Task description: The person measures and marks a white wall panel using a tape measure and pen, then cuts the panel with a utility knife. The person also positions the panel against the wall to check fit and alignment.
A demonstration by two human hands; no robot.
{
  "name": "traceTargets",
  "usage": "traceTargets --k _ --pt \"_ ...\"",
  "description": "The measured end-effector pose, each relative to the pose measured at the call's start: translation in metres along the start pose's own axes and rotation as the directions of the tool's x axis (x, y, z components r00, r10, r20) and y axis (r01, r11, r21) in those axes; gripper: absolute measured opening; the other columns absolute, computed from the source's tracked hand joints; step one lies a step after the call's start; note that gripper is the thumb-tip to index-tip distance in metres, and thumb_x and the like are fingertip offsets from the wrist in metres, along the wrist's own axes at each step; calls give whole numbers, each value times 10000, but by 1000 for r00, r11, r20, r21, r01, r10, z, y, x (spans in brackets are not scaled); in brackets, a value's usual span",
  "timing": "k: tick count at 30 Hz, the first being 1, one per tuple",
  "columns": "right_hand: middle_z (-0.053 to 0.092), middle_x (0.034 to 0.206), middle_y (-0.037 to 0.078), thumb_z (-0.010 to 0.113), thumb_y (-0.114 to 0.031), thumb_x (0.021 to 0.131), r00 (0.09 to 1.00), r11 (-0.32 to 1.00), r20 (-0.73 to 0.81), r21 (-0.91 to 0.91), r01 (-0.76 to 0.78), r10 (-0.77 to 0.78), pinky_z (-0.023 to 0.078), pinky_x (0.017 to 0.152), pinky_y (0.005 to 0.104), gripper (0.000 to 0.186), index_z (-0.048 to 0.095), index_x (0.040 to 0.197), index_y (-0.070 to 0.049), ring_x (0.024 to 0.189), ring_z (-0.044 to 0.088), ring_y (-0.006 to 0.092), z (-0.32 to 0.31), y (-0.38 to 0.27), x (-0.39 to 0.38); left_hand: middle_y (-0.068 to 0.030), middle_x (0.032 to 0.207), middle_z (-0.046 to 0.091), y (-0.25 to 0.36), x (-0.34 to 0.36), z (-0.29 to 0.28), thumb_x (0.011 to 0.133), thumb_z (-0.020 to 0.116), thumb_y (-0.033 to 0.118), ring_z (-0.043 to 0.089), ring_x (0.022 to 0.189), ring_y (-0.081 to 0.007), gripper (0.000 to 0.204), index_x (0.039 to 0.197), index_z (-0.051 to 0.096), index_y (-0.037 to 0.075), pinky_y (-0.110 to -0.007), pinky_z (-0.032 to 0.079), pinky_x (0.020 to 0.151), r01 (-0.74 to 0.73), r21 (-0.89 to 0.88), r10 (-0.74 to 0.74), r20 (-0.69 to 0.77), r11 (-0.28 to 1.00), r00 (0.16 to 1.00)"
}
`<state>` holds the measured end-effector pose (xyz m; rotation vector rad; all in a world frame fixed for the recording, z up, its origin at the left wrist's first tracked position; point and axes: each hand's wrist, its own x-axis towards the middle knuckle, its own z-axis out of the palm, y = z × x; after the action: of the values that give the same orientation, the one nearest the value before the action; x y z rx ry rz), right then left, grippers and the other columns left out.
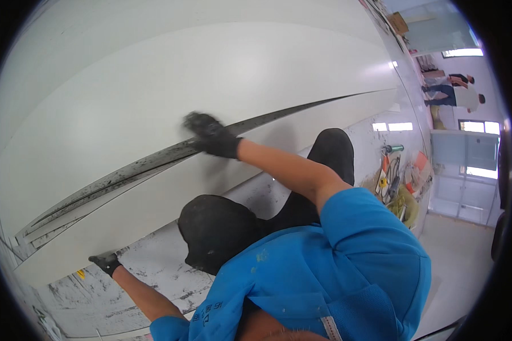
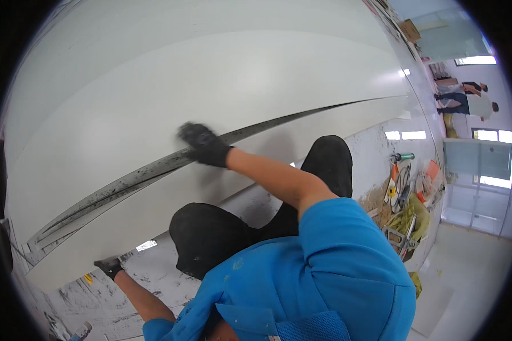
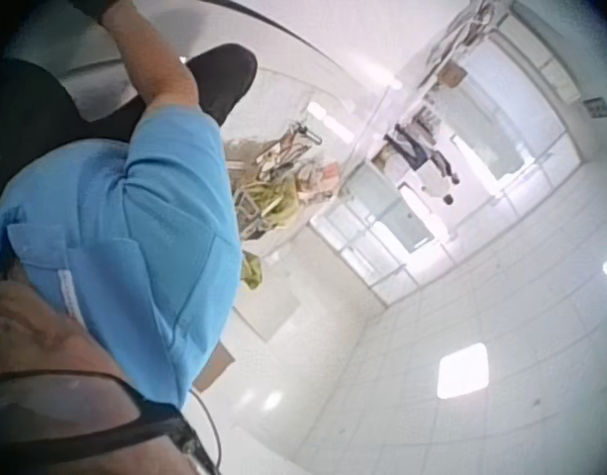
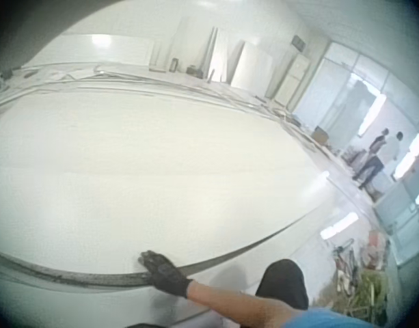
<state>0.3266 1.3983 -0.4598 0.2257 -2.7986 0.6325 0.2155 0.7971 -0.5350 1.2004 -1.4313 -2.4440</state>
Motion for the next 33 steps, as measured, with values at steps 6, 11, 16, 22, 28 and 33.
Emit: traceTargets --k 6,11,16,22,28,33 --pt "559 1201 193 574 -499 857 960 974 193 -139 -179 204 420 955 439 574 559 1153 -7 1155 507 339 -99 37 -111 -95 1440 409 8 -18 11 912 441 550 384 1287 -339 665 1396 391 97 -499 308 1067 -43 129 60 -128 991 990" --pt "622 981 157 544 -580 827 955 966 205 -185 -178 215 457 834 440 568 603 1061 -66 952 590 325 -87 51 -126 -102 1412 440 31 -67 66 908 484 533 411 1260 -343 662 1371 412 65 -489 333 1048 -33 109 55 -207 994 977" --pt "633 939 152 519 -622 825 842 885 272 -163 -436 466 460 812 438 576 643 992 -85 928 601 319 -93 42 -95 -118 1381 454 57 -67 78 929 479 478 421 1242 -312 602 1352 423 54 -459 361 1021 -46 169 71 -146 985 987" --pt "659 1001 127 442 -577 890 708 839 482 -119 -531 516 456 870 416 535 677 964 -102 986 602 301 -96 55 -54 -116 1343 459 81 -71 90 929 478 467 428 1205 -308 577 1328 428 53 -454 370 995 -250 288 272 -39 925 962" --pt "664 1031 126 488 -628 847 718 855 512 -65 -515 471 457 878 435 576 675 1029 -114 1007 596 330 -71 55 -68 -115 1305 464 83 -75 109 928 477 456 436 1169 -304 553 1304 434 52 -450 378 970 -345 360 359 32 867 933" --pt "669 987 128 612 -599 780 723 843 532 31 -537 441 476 845 412 543 681 985 -101 964 615 315 -108 18 -72 -113 1273 468 82 -73 119 928 475 447 442 1138 -300 533 1284 439 51 -446 385 948 -374 371 378 65 850 924"
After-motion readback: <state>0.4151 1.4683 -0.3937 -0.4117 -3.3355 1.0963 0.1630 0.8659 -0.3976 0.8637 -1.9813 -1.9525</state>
